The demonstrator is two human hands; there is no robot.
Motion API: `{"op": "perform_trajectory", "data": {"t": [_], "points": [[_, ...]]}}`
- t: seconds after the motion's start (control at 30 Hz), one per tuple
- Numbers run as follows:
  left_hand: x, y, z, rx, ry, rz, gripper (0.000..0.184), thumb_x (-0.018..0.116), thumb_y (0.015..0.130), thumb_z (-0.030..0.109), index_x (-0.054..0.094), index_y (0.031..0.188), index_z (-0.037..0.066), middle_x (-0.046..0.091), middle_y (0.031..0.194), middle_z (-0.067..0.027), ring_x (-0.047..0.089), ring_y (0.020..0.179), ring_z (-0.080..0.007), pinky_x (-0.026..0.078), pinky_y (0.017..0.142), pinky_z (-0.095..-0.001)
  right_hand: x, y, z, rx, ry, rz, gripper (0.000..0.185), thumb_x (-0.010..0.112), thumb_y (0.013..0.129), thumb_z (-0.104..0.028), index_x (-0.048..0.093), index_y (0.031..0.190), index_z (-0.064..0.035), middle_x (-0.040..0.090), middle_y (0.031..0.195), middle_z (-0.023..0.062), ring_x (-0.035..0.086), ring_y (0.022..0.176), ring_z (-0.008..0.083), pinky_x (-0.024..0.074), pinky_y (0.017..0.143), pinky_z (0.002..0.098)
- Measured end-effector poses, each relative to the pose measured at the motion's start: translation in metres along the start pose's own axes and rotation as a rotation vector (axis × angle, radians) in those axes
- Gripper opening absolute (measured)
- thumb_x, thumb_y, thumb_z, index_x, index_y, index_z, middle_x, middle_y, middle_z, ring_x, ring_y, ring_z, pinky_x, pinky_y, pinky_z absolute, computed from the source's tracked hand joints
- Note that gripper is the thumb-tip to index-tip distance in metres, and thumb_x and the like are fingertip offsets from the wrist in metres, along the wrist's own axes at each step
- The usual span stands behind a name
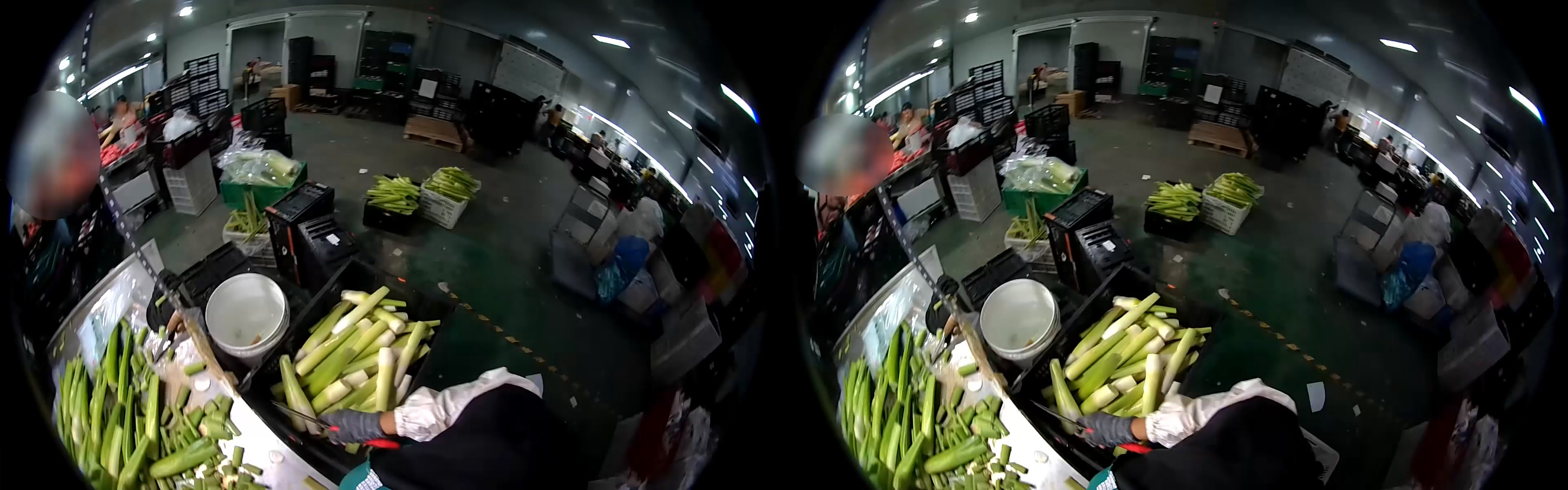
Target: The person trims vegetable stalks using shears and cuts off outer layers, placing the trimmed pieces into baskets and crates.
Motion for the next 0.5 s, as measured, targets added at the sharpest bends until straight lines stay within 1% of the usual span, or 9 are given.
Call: {"op": "perform_trajectory", "data": {"t": [0.03, 0.07, 0.1, 0.17, 0.27, 0.3, 0.37, 0.43, 0.5], "points": [[0.008, -0.004, 0.001, 0.015, 0.017, 0.001, 0.031, 0.055, 0.079, 0.020, 0.047, 0.106, 0.008, 0.056, 0.080, -0.0009, 0.050, 0.070, -0.0107, 0.042, 0.063, -0.0252, -0.008, -0.007, 0.007, 0.007, -0.017, -0.007, 0.030, 0.053, 0.072, -0.011, 0.051, 0.102, -0.0077, 0.056, 0.065, 0.0053, 0.054, 0.054, 0.0140, 0.0441, 0.050, 0.0270], [0.013, -0.003, -0.003, 0.028, 0.022, -0.002, 0.031, 0.055, 0.079, 0.020, 0.046, 0.107, 0.008, 0.056, 0.080, -0.0009, 0.049, 0.069, -0.0107, 0.042, 0.062, -0.0252, -0.014, -0.018, 0.003, 0.109, -0.086, 0.040, 0.032, 0.053, 0.072, -0.011, 0.050, 0.103, -0.0081, 0.056, 0.066, 0.0063, 0.054, 0.055, 0.0145, 0.0443, 0.051, 0.0282], [0.021, -0.005, -0.016, 0.025, 0.034, -0.003, 0.032, 0.054, 0.080, 0.021, 0.045, 0.107, 0.008, 0.056, 0.079, -0.0009, 0.049, 0.069, -0.0106, 0.042, 0.061, -0.0251, -0.024, -0.014, 0.011, 0.051, -0.131, 0.140, 0.034, 0.053, 0.072, -0.011, 0.050, 0.105, -0.0091, 0.056, 0.068, 0.0067, 0.054, 0.056, 0.0138, 0.0446, 0.051, 0.0284], [0.028, -0.004, -0.019, 0.036, 0.042, -0.005, 0.032, 0.053, 0.080, 0.021, 0.043, 0.109, 0.009, 0.055, 0.078, -0.0008, 0.049, 0.067, -0.0105, 0.042, 0.060, -0.0251, -0.037, -0.029, 0.014, 0.167, -0.059, 0.185, 0.035, 0.054, 0.072, -0.013, 0.049, 0.106, -0.0093, 0.055, 0.070, 0.0078, 0.054, 0.059, 0.0155, 0.0453, 0.054, 0.0296], [0.022, -0.012, -0.024, 0.052, 0.092, 0.012, 0.034, 0.051, 0.081, 0.022, 0.041, 0.110, 0.009, 0.055, 0.076, -0.0008, 0.048, 0.065, -0.0104, 0.041, 0.058, -0.0250, -0.042, -0.024, 0.021, 0.220, 0.091, 0.224, 0.034, 0.053, 0.073, -0.014, 0.049, 0.106, -0.0097, 0.054, 0.069, 0.0075, 0.054, 0.058, 0.0160, 0.0452, 0.055, 0.0296], [0.023, -0.012, -0.024, 0.064, 0.101, 0.024, 0.034, 0.051, 0.081, 0.022, 0.040, 0.111, 0.010, 0.054, 0.076, -0.0008, 0.048, 0.064, -0.0103, 0.041, 0.058, -0.0250, -0.043, -0.020, 0.015, 0.215, 0.096, 0.225, 0.034, 0.053, 0.073, -0.014, 0.049, 0.106, -0.0097, 0.054, 0.069, 0.0075, 0.054, 0.058, 0.0160, 0.0452, 0.055, 0.0296], [0.022, -0.016, -0.023, 0.071, 0.132, 0.035, 0.035, 0.050, 0.082, 0.023, 0.038, 0.112, 0.010, 0.054, 0.075, -0.0008, 0.047, 0.063, -0.0102, 0.041, 0.056, -0.0249, -0.061, -0.024, 0.003, 0.171, -0.123, 0.256, 0.034, 0.053, 0.073, -0.015, 0.048, 0.107, -0.0092, 0.052, 0.068, 0.0061, 0.053, 0.058, 0.0152, 0.0448, 0.055, 0.0273], [0.015, -0.019, -0.023, 0.087, 0.174, 0.056, 0.036, 0.049, 0.082, 0.024, 0.036, 0.113, 0.010, 0.053, 0.074, -0.0007, 0.047, 0.062, -0.0101, 0.040, 0.055, -0.0248, -0.059, -0.020, 0.006, 0.145, -0.079, 0.256, 0.031, 0.051, 0.075, -0.013, 0.049, 0.106, -0.0088, 0.049, 0.066, 0.0033, 0.051, 0.057, 0.0121, 0.0430, 0.053, 0.0236], [0.008, -0.025, -0.022, 0.103, 0.220, 0.077, 0.037, 0.048, 0.083, 0.024, 0.035, 0.115, 0.011, 0.053, 0.073, -0.0007, 0.046, 0.060, -0.0100, 0.040, 0.054, -0.0248, -0.051, -0.015, 0.016, 0.084, 0.145, 0.237, 0.026, 0.049, 0.078, -0.009, 0.049, 0.104, -0.0077, 0.046, 0.063, 0.0016, 0.050, 0.055, 0.0107, 0.0409, 0.051, 0.0219]]}}
Point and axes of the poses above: each hand's wrist, its own y-axis towards the middle knuckle, its own x-axis out of the palm, z = x × y, the point moved 6 cm from there along y, towards the middle knuckle
